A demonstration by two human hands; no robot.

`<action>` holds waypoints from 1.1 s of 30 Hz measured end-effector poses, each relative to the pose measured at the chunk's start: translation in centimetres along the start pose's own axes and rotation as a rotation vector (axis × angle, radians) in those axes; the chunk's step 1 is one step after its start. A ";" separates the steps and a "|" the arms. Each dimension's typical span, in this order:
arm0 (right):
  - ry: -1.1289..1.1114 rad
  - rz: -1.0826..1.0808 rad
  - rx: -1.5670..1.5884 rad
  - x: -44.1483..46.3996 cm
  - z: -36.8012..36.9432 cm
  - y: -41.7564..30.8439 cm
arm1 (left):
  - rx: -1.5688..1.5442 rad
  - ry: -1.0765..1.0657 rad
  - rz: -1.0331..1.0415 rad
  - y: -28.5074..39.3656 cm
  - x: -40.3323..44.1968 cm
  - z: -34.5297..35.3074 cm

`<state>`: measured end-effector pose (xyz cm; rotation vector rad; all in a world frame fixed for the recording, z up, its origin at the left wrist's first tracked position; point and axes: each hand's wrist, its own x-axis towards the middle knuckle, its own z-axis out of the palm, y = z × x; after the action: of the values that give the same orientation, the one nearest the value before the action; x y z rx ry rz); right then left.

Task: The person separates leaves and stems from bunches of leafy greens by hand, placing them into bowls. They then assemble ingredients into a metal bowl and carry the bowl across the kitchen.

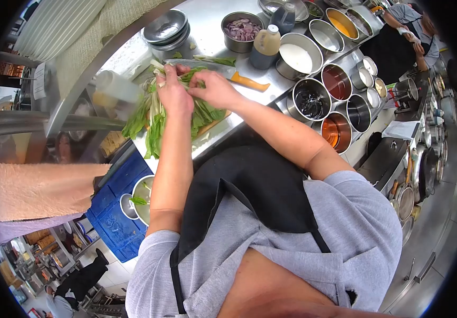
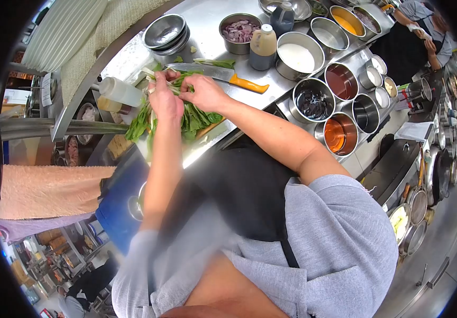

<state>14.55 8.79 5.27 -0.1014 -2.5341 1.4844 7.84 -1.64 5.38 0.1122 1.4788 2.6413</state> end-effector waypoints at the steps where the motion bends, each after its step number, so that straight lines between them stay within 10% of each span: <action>1: -0.014 -0.058 -0.053 0.1 0.3 0.2 | 0.095 -0.030 0.028 -0.1 0.1 -0.2; 8: -0.143 0.019 -0.180 -0.7 -0.7 -1.5 | 0.766 -0.031 0.359 -2.0 1.5 -3.0; 18: 0.030 0.173 0.068 -0.3 -0.5 5.6 | 0.382 0.019 0.502 3.4 0.2 0.9; 21: 0.045 0.301 0.456 0.0 -3.4 9.1 | 0.182 -0.085 0.130 4.6 2.1 -0.5; 23: -0.010 0.312 1.242 -0.3 -5.4 9.5 | -0.077 -0.145 -0.075 4.4 2.3 -2.1; 33: -0.090 0.227 1.101 -0.3 -5.9 5.6 | -0.331 -0.060 -0.320 3.9 1.2 -0.9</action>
<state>15.85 16.59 3.18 -0.1467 -1.4445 2.7564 6.32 -4.25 8.30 -0.0686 0.9322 2.5454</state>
